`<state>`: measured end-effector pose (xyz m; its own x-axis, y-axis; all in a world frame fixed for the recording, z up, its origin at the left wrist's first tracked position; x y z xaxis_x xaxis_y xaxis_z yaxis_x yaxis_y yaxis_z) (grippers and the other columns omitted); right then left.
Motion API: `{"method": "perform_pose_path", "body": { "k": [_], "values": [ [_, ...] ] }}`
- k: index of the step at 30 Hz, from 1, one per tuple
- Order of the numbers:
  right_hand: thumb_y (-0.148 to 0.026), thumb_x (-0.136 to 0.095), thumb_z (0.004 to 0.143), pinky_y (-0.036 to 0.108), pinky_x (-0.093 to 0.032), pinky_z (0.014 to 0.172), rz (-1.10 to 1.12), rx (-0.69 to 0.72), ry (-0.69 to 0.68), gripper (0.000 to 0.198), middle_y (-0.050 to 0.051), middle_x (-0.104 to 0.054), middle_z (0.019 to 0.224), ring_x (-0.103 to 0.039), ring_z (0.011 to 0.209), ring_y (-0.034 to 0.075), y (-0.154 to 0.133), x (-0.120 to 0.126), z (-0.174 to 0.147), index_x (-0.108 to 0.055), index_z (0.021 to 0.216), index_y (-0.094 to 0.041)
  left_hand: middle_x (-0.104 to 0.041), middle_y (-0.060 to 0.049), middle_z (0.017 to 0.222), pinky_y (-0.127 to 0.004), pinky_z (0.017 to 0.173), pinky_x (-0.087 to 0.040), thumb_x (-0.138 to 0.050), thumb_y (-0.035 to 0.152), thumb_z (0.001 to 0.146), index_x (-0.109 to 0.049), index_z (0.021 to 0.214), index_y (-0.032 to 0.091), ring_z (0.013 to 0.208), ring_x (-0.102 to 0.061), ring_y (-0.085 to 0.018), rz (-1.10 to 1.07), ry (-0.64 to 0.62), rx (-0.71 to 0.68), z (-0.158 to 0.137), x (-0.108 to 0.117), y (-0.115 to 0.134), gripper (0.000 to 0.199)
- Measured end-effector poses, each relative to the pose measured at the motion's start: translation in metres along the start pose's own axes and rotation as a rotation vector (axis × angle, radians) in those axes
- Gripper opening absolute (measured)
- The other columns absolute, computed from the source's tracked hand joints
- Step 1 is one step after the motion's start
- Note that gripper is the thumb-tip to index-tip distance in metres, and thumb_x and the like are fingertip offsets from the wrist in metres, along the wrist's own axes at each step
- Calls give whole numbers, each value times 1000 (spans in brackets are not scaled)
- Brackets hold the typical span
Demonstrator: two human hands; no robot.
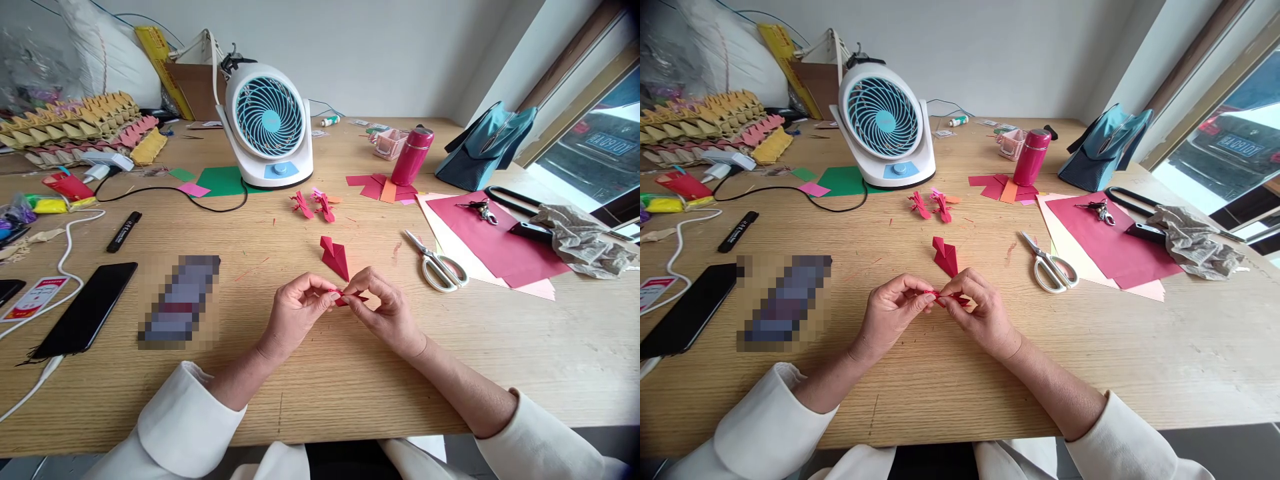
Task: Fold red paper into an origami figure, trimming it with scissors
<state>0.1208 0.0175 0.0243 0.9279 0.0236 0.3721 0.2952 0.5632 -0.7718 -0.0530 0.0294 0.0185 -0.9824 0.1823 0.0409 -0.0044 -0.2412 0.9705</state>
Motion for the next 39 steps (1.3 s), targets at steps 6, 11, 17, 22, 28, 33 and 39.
{"method": "perform_pose_path", "body": {
  "k": [6,11,17,22,28,33,39],
  "values": [
    [-15,-60,93,26,-49,57,-41,43,19,13,4,-60,87,-60,77,15,0,1,-4,-68,96,-25,-75,-2,78,-25,68,-63,-73,27,84,-70,85,17,69,-73,-14,-95,-42,46,-1,-4,0,11],
    [-12,-61,92,27,-51,59,-85,100,37,15,4,-61,86,-60,77,15,0,3,-5,-67,97,-24,-75,-1,78,-24,65,-63,-74,27,83,-65,88,18,68,-73,-14,-164,-15,78,-2,-5,1,14],
    [-14,-60,93,27,-51,60,-97,83,28,11,4,-62,84,-61,76,15,-2,3,-3,-67,93,-23,-72,2,79,-21,67,-62,-74,23,83,-61,88,19,69,-73,-12,-172,-13,4,-3,-6,3,14],
    [-12,-62,92,27,-51,63,-81,112,69,10,4,-65,84,-61,76,15,-4,3,-1,-66,92,-22,-74,-1,84,-20,67,-61,-73,23,83,-61,89,18,72,-73,-12,-158,-5,83,-4,-6,2,15],
    [-15,-64,92,26,-50,59,-62,55,60,6,4,-63,85,-61,75,14,0,1,-2,-66,92,-21,-71,-1,83,-21,63,-60,-73,25,83,-61,85,16,69,-70,-11,-179,-12,139,-3,-6,1,15],
    [-15,-65,92,25,-49,58,-80,61,66,6,3,-62,83,-60,74,14,0,-1,-3,-65,90,-21,-63,3,69,-19,53,-56,-75,24,79,-61,80,15,59,-61,-9,-199,22,171,-2,-7,0,16],
    [-14,-63,92,25,-50,58,-71,72,71,8,4,-62,84,-61,75,14,-2,0,-2,-66,91,-21,-64,2,64,-18,50,-55,-76,24,78,-66,78,14,54,-59,-8,-220,12,224,-2,-9,-1,14]
  ]
}}
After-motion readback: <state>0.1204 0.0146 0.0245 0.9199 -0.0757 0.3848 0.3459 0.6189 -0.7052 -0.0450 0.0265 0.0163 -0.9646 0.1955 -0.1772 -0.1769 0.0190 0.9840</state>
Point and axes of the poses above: each hand's wrist, its own z-axis towards the middle knuckle, its own x-axis out of the back of the hand, y = z × x, the point moved 2 cm from there along z, towards the middle knuckle
